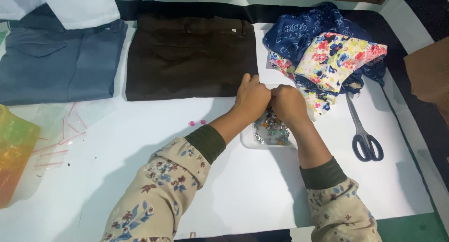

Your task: Sort and arrange small decorative buttons on a workbench.

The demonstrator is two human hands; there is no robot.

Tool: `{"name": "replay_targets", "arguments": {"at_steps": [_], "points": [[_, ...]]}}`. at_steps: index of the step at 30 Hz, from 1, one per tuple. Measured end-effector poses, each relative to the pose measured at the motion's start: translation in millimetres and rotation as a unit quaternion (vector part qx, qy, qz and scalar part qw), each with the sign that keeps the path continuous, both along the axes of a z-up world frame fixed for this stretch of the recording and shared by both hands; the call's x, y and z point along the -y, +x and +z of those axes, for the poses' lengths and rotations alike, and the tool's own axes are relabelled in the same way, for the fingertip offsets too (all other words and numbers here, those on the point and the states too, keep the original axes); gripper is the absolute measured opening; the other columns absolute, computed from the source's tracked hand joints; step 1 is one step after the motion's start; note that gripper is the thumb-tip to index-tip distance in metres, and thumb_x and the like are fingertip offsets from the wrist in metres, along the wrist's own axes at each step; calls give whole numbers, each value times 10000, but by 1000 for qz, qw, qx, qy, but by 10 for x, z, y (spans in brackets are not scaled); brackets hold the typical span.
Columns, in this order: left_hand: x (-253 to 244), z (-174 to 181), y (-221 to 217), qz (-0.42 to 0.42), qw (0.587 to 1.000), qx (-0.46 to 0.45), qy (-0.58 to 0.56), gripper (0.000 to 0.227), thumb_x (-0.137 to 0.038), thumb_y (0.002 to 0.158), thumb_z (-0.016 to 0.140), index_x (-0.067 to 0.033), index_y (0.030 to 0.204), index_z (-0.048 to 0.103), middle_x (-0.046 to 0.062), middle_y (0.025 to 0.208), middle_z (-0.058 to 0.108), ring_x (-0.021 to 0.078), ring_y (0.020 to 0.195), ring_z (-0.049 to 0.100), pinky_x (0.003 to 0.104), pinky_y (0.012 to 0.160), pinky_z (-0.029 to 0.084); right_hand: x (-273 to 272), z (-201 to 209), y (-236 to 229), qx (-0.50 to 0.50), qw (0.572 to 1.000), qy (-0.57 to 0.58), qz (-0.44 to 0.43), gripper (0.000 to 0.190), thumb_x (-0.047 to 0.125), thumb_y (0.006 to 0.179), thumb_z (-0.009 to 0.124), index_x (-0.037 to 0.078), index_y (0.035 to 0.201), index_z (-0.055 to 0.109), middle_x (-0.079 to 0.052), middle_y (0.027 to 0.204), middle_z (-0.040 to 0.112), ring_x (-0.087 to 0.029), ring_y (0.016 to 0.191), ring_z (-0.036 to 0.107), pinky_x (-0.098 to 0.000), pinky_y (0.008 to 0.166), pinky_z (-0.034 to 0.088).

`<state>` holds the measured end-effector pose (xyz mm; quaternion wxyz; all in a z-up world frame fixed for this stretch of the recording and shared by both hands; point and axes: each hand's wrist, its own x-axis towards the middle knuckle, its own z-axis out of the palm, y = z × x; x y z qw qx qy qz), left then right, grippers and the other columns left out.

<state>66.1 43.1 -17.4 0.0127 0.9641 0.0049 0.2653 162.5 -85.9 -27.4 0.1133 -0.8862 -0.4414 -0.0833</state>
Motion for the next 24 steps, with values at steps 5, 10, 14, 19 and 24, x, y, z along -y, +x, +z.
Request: {"name": "replay_targets", "arguments": {"at_steps": [5, 10, 14, 19, 24], "points": [[26, 26, 2, 18, 998, -61, -29, 116, 5, 718, 735, -94, 659, 744, 85, 605, 636, 300, 896, 568, 452, 842, 298, 23, 53, -20, -36, 999, -14, -4, 213, 100, 861, 651, 174, 982, 810, -115, 842, 736, -346, 822, 720, -431, 725, 605], [12, -81, -9, 32, 997, -44, -46, 91, 18, 716, 746, -43, 649, 745, 98, 599, 611, 315, 978, 549, 430, 862, 289, 25, 261, -189, -53, 998, -33, -4, 201, 124, 856, 637, 197, 943, 803, -102, 843, 738, -346, 841, 726, -449, 738, 607], [22, -130, 1, 36, 995, -54, -78, 69, -47, 737, 751, -82, 680, 735, 90, 643, 611, 298, 958, 516, 427, 830, 286, 32, 384, -286, -63, 997, -35, 2, 199, 109, 845, 644, 175, 932, 810, -123, 824, 742, -368, 828, 730, -458, 718, 607], [37, -53, -24, 49, 988, -94, -116, 74, -49, 696, 735, -121, 684, 728, 60, 619, 576, 290, 939, 488, 450, 823, 285, 42, 378, -283, -71, 997, -34, 9, 210, 101, 850, 636, 168, 938, 815, -134, 831, 745, -367, 831, 731, -457, 729, 608], [49, -49, -49, 48, 992, -82, -83, 20, -86, 724, 759, -84, 710, 745, 70, 704, 604, 298, 966, 484, 428, 827, 278, 80, 206, -173, -53, 998, -33, 19, 182, 104, 861, 640, 127, 956, 794, -153, 825, 728, -370, 828, 726, -459, 709, 598]]}}
